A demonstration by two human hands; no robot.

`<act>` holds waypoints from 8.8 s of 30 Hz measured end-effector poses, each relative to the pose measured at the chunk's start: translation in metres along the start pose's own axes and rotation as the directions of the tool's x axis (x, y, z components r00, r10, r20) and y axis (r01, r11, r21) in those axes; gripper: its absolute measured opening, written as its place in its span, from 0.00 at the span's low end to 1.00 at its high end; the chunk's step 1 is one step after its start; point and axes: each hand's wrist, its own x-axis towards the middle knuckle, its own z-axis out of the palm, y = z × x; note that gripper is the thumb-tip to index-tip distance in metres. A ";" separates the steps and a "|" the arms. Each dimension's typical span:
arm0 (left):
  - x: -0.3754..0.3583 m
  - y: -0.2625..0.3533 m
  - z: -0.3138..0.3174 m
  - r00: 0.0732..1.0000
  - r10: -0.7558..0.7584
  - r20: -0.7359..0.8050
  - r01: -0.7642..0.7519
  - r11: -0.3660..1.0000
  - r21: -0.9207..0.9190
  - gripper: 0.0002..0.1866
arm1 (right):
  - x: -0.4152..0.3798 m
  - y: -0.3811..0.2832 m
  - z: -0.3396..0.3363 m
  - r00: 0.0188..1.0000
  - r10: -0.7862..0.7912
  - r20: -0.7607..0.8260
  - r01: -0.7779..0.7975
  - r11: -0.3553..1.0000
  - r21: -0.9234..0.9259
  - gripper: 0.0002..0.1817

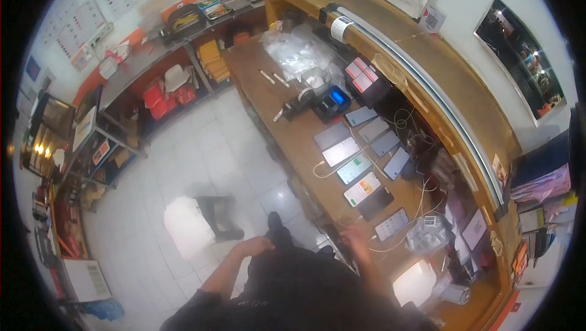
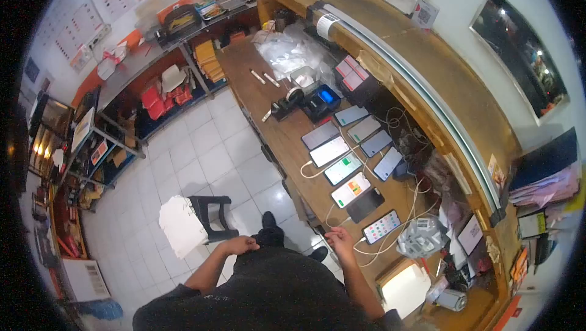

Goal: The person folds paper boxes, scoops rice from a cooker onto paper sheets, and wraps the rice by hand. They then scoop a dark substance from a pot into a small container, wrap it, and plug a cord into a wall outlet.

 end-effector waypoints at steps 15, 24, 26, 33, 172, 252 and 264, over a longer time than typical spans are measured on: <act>-0.074 -0.260 -0.267 0.605 -0.255 -0.755 -0.051 0.933 -0.356 0.05 | 0.231 0.020 0.210 0.967 -0.131 -0.220 -0.020 0.818 -0.575 0.15; 0.003 -0.266 -0.345 0.639 0.021 -0.769 -0.226 0.961 -0.162 0.05 | 0.238 -0.050 0.250 0.926 0.156 -0.343 -0.216 0.966 -0.145 0.09; 0.025 -0.235 -0.354 0.779 0.114 -0.616 -0.134 0.991 0.013 0.05 | 0.259 -0.045 0.260 0.923 0.117 -0.367 -0.143 0.989 -0.044 0.10; 0.066 -0.269 -0.432 0.934 -0.202 -0.295 0.247 0.961 0.123 0.15 | 0.328 -0.084 0.303 0.890 0.263 -0.372 -0.256 0.964 0.069 0.12; -1.606 -1.484 -1.463 0.119 0.083 -0.989 0.711 0.688 0.143 0.27 | -0.439 0.623 2.073 0.966 0.013 -0.258 -0.020 1.000 -0.023 0.25; -1.220 -1.493 -0.909 0.852 0.425 -0.306 -0.519 0.612 -0.596 0.22 | -0.380 0.441 2.240 0.552 -0.130 0.824 0.054 0.991 0.121 0.51; -1.196 -1.493 -0.897 0.739 0.316 -0.595 -0.464 0.879 -0.109 0.09 | -0.369 0.453 2.241 0.644 -0.068 0.762 -0.048 0.991 0.129 0.46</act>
